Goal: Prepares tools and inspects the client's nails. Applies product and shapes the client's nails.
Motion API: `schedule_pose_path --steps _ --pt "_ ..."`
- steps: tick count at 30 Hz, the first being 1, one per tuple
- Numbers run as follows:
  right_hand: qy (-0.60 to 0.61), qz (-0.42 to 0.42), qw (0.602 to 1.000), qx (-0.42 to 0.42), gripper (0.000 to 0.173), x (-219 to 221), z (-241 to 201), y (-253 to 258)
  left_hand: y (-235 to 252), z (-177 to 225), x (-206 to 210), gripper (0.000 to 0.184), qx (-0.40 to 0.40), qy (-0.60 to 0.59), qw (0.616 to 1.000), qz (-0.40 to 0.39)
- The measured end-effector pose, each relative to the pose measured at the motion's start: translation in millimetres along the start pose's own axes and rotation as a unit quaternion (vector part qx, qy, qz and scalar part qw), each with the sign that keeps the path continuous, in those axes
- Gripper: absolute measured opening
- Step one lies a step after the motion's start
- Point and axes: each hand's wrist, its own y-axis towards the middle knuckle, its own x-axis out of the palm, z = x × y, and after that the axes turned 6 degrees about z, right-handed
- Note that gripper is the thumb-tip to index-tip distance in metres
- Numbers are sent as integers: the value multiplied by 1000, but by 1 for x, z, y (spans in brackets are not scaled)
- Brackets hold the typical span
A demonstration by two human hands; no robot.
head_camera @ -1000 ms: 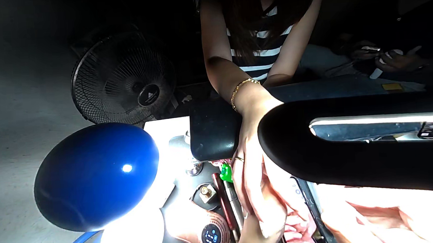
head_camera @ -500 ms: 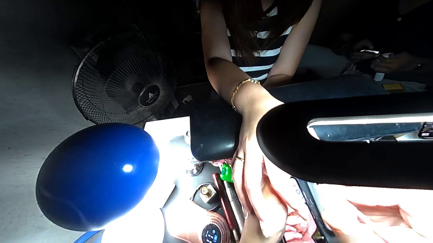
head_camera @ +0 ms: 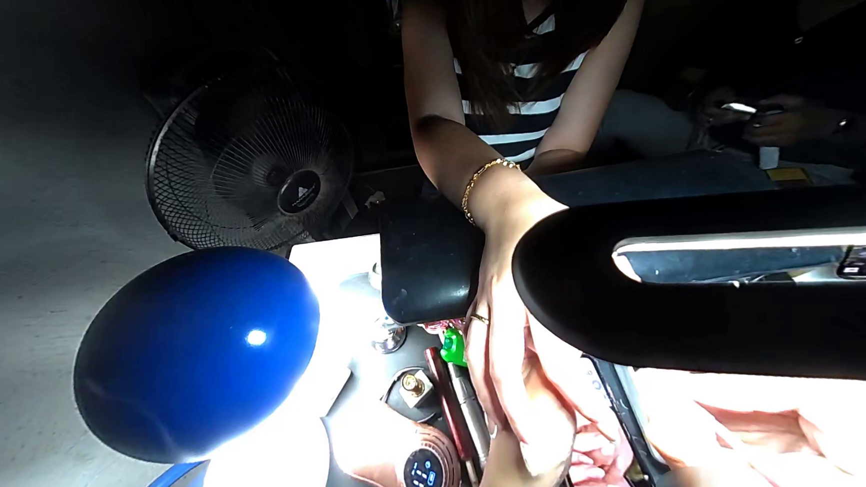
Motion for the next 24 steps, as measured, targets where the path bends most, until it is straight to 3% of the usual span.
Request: schedule_pose_path --steps 12,17,19,21,23,24 --pt "-26 4 1000 7 12 -2 1 -8 -2 -2 -6 9 -3 3 1000 -10" --pt "29 13 999 23 12 -2 1 -2 4 -4 5 14 21 9 996 91" --pt "75 22 995 57 18 -2 -3 0 3 -2 5 13 9 -9 996 92" --pt "83 32 993 77 21 -13 -5 3 3 -1 3 15 0 -17 997 80" --pt "39 24 996 77 30 -47 -6 1 7 -2 6 21 2 23 995 95" --pt "22 8 996 87 26 -69 -5 0 6 0 8 23 -2 46 994 98"
